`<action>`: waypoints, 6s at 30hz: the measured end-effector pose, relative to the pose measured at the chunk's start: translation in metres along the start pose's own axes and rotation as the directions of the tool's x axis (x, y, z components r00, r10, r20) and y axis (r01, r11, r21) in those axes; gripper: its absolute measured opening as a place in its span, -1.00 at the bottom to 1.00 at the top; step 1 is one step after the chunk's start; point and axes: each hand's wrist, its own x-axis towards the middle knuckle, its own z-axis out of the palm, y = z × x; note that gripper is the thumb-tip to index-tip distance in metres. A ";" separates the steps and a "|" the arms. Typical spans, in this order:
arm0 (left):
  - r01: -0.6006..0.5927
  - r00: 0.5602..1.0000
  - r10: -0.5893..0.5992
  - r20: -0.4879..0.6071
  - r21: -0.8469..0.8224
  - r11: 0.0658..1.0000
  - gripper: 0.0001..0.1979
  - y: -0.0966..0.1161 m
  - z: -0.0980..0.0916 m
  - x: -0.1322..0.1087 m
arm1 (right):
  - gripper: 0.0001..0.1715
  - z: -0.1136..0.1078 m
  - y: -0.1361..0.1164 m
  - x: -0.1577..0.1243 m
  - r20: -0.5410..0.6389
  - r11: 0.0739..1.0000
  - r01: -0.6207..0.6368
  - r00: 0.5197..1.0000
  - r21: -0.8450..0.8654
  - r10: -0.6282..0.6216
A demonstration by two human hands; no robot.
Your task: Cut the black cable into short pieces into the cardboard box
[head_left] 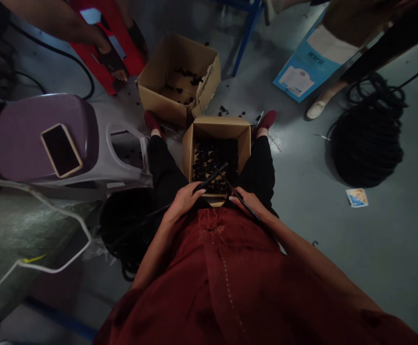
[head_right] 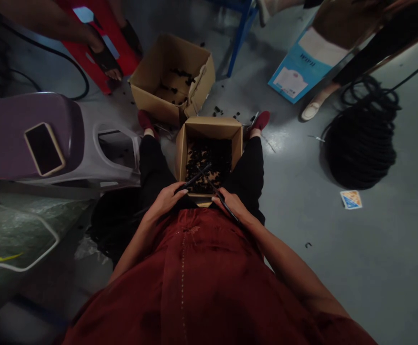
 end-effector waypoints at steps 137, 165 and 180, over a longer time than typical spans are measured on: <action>0.022 0.999 -0.023 -0.023 -0.065 0.998 -0.69 0.013 0.014 0.013 | -0.60 0.001 -0.002 0.001 0.086 0.998 -0.031 0.996 0.063 0.026; -0.002 1.000 0.002 -0.029 -0.014 1.000 -0.69 0.017 0.010 0.015 | -0.59 0.005 -0.011 0.005 0.085 0.999 0.004 0.996 0.032 -0.006; 0.079 0.996 -0.077 0.039 -0.042 0.996 -0.68 0.005 0.008 -0.001 | -0.66 0.005 0.005 0.003 0.016 0.999 -0.032 0.999 0.044 0.031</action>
